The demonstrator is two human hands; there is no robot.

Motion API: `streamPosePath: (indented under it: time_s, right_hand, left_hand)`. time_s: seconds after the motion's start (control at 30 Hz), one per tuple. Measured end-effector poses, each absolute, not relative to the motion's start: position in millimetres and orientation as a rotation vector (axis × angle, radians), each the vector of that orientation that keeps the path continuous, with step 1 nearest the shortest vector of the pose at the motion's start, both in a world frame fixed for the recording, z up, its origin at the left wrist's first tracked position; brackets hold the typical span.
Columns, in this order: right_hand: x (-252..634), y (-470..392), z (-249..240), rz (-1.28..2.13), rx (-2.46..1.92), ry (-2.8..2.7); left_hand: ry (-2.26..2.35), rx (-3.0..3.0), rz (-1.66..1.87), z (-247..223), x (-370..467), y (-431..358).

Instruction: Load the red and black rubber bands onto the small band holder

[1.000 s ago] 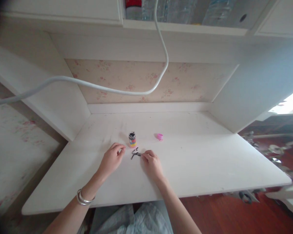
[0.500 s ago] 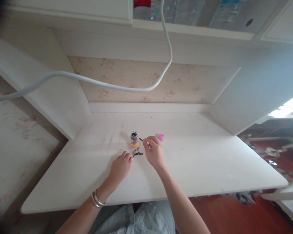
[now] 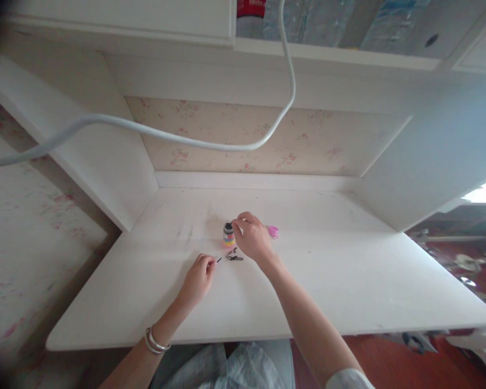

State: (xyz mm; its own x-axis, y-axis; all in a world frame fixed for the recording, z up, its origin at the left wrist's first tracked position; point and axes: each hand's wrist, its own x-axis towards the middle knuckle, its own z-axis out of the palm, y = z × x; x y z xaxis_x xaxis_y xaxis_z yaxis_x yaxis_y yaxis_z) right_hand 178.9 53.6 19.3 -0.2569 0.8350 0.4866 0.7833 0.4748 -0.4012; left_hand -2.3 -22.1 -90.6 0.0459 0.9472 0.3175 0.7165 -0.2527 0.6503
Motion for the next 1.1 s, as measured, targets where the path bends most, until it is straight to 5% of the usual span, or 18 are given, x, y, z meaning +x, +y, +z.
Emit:
streamPosePath:
  time_s: [0.7,1.1]
  right_hand:
    - [174.8,37.5,19.7,-0.137,-1.381,-2.303]
    - [175.3,44.5,17.0,0.153,-1.399,-2.198]
  left_hand:
    - [1.615,1.972,0.977,-85.7,-2.5,-19.6]
    - [1.629,1.743,0.994,-69.6,-6.5,-13.0]
